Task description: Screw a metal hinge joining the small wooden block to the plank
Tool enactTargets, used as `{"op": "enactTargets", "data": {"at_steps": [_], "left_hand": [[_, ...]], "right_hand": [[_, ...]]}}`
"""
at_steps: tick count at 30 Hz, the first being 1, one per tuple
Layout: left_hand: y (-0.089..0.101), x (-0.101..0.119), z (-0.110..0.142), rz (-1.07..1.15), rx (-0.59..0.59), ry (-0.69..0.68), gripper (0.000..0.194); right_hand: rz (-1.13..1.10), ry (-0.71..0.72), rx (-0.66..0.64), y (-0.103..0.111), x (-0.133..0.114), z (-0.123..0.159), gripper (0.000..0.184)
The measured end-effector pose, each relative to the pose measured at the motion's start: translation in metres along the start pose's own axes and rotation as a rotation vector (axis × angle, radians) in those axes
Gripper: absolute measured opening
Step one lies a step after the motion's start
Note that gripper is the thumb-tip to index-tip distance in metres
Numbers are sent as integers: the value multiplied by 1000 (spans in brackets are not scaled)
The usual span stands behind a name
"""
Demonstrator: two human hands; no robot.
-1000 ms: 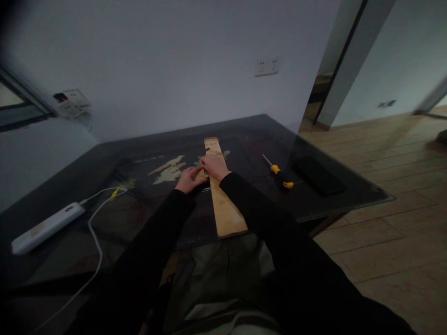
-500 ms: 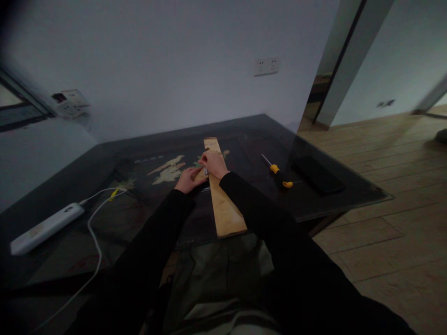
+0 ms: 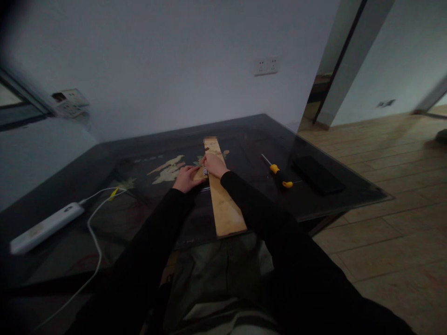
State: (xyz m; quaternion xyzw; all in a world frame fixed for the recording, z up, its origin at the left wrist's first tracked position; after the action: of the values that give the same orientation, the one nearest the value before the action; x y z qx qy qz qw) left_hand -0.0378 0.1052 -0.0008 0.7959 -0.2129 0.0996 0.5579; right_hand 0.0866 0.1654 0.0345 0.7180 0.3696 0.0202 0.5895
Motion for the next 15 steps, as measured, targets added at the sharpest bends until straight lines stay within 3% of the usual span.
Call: {"op": "enactTargets", "data": {"at_steps": [4, 9, 15], "left_hand": [[3, 3, 1, -27, 24, 12, 66], [5, 5, 3, -27, 41, 44, 65], [7, 9, 5, -33, 71, 64, 60]], "right_hand": [[179, -11, -65, 0, -5, 6, 32], [376, 26, -37, -2, -12, 10, 33], [407, 91, -43, -5, -17, 14, 36]]}}
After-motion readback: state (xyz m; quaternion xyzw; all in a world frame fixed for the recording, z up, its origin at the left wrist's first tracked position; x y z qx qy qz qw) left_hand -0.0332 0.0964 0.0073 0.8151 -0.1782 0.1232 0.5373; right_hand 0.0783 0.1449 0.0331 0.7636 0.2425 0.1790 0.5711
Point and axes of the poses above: each hand's wrist, its own z-axis away from the middle knuckle, its own y-axis out of the back of the hand, x = y × z, the point moved 7 cm from there along -z, towards the middle knuckle, and after that the axes turned 9 degrees about z, right-handed, at the moved point
